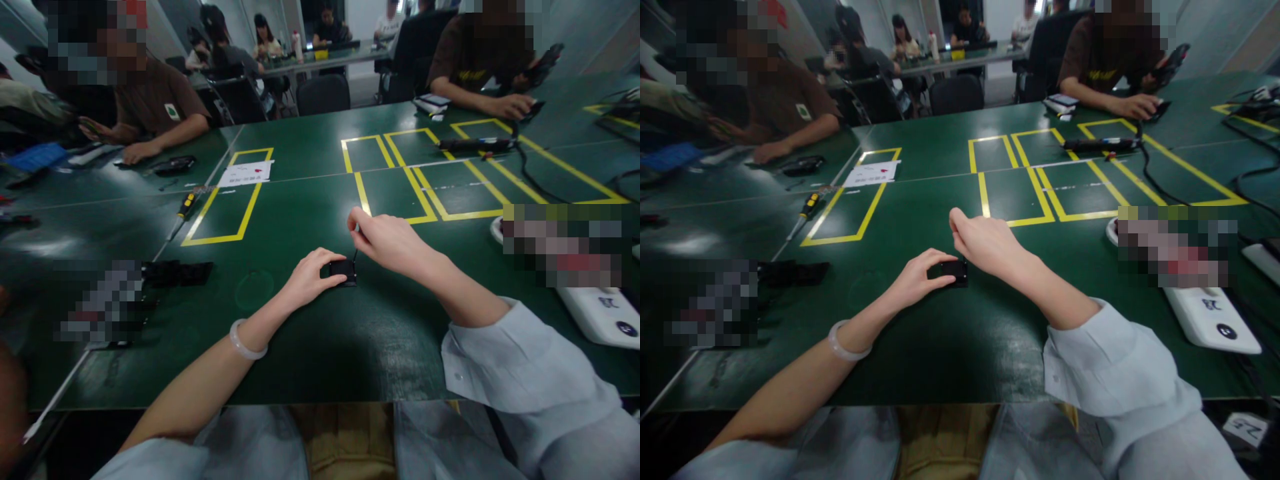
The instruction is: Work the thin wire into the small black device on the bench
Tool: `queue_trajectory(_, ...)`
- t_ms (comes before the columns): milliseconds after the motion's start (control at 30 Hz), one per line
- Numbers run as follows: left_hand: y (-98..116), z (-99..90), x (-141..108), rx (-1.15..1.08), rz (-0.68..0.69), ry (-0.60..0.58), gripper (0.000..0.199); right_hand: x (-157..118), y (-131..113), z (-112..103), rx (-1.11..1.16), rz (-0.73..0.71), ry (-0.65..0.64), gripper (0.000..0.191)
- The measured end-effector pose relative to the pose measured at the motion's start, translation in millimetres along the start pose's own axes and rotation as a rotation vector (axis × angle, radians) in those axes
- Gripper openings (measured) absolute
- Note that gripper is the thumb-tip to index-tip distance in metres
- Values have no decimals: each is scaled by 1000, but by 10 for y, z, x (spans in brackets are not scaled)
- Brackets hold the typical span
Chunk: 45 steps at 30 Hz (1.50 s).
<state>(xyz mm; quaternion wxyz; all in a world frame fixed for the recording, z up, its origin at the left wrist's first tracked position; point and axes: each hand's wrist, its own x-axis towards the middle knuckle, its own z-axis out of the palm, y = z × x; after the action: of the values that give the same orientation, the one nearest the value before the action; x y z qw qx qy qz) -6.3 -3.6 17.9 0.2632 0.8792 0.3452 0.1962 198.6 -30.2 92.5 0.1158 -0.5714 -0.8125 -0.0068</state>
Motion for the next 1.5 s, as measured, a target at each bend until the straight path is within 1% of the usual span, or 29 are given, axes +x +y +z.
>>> queue_trajectory(200, -38, 46, -14, -19, 0, 36, 33, -6, -28, -31, -39, 18, -37, 29)
queue_trajectory(267, -46, 49, -11, -42, 4, 30, 33, -9, -34, -30, -58, 23, -45, 28)
queue_trajectory(500, -69, 58, -4, -123, -3, 32, 34, -27, -60, -50, -31, 8, -17, 25)
queue_trajectory(667, -75, 63, -4, -156, -13, 25, 35, -20, -71, -63, -97, 39, -62, 31)
queue_trajectory(867, -80, 66, -5, -166, -14, 31, 35, -32, -70, -61, -60, 26, -32, 27)
queue_trajectory(1133, -59, 52, 0, -162, -26, 22, 36, -23, -55, -47, -101, 43, -41, 28)
queue_trajectory(1300, -80, 63, -1, -164, -20, 24, 36, -36, -64, -32, -32, 27, -18, 26)
queue_trajectory(1400, -85, 66, -4, -160, -19, 26, 36, -32, -66, -24, -54, 30, -10, 27)
queue_trajectory(1500, -76, 57, -4, -150, -29, 15, 36, -19, -60, -19, -85, 42, -31, 28)
